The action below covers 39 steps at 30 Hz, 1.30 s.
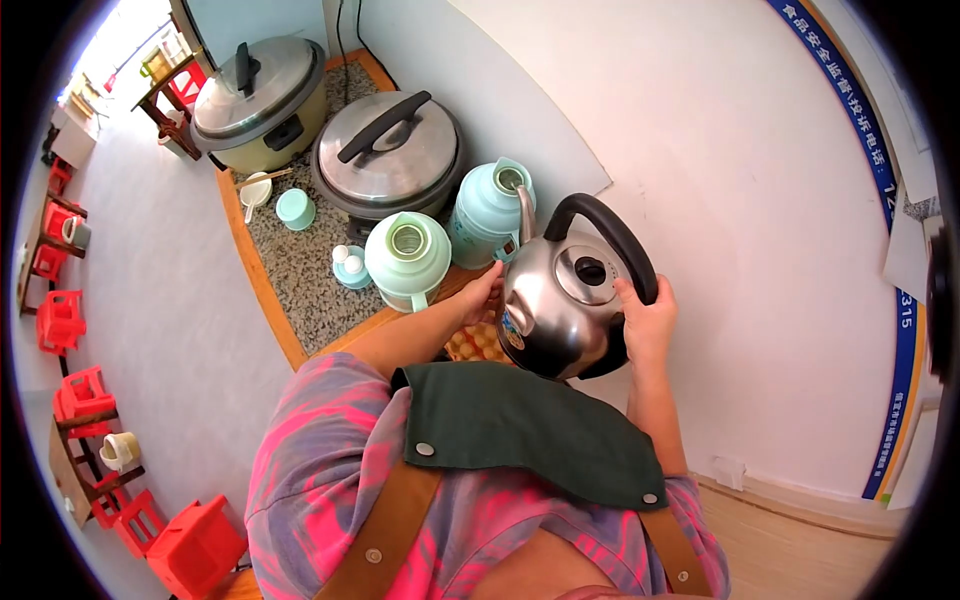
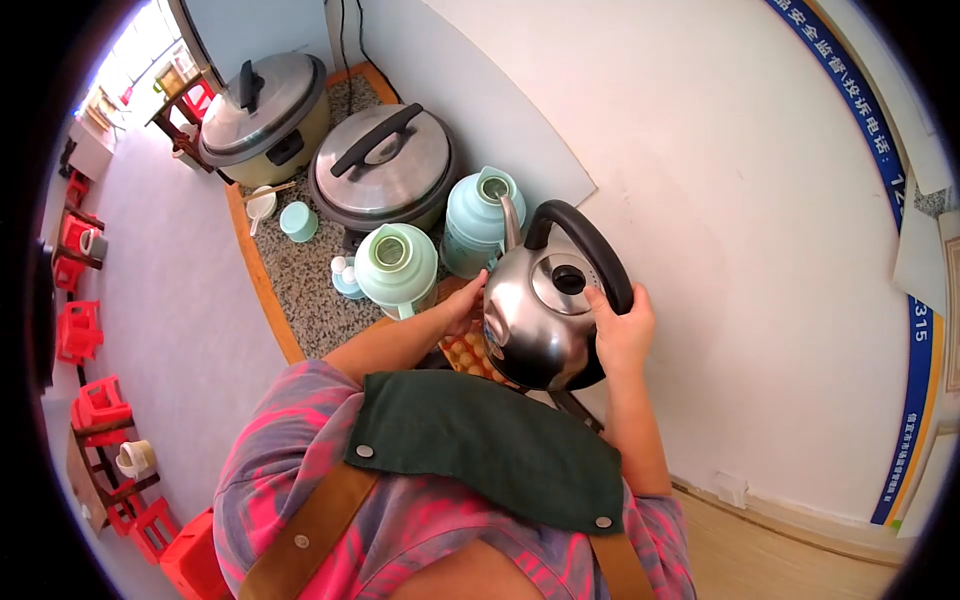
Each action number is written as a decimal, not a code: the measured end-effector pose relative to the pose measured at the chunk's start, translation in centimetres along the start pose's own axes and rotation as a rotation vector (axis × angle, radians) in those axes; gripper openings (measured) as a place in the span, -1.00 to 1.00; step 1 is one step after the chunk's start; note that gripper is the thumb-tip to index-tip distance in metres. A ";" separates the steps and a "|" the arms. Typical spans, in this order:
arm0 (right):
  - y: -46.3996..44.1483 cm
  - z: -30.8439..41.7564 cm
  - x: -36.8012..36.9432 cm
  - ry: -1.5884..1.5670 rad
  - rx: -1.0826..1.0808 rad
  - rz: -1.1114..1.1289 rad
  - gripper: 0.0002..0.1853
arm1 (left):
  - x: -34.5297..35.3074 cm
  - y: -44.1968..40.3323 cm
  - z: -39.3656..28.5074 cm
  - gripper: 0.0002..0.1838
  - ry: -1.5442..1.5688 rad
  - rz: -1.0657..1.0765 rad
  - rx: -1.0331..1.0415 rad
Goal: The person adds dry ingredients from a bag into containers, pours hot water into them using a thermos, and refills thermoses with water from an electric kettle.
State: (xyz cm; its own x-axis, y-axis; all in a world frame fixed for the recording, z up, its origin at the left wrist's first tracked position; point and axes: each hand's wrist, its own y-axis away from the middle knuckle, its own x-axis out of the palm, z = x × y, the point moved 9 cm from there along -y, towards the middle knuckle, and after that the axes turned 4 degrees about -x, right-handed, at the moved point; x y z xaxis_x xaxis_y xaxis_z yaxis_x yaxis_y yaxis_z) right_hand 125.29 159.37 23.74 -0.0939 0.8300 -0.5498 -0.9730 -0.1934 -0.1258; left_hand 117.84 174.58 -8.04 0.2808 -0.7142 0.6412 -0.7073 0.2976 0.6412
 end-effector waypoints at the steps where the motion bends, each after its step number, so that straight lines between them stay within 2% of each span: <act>1: -0.1 0.2 0.0 0.050 -0.006 0.008 -0.62 | 0.1 0.2 -0.2 -0.22 -0.006 -0.003 0.005; 10: -0.8 3.1 0.3 0.027 -0.239 0.064 -0.49 | 1.1 0.5 0.1 -0.22 -0.037 0.058 -0.026; 25: -0.8 6.5 1.0 0.233 -0.281 0.151 -0.53 | 3.0 2.5 -0.5 -0.15 -0.082 0.046 -0.010; 28: -0.8 7.0 1.1 0.257 -0.323 0.142 -0.50 | 3.0 2.1 -0.6 -0.14 -0.088 0.070 0.005; 31: -0.4 8.8 1.0 0.216 -0.492 0.082 -0.50 | 3.0 2.1 -0.6 -0.13 -0.095 0.076 0.005; 34: -0.3 9.4 1.2 0.230 -0.572 0.106 -0.52 | 3.2 2.4 -0.9 -0.10 -0.114 0.046 0.007; 39: -0.7 9.7 1.4 0.215 -0.529 0.132 -0.58 | 3.5 2.2 -0.7 -0.07 -0.107 0.074 0.002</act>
State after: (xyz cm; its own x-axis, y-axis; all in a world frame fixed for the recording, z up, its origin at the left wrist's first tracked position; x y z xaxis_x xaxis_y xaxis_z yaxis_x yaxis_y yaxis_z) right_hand 123.78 165.70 31.04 -0.1084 0.6675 -0.7367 -0.7132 -0.5684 -0.4102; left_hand 117.71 173.18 -4.03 0.1572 -0.7537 0.6382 -0.7250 0.3506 0.5928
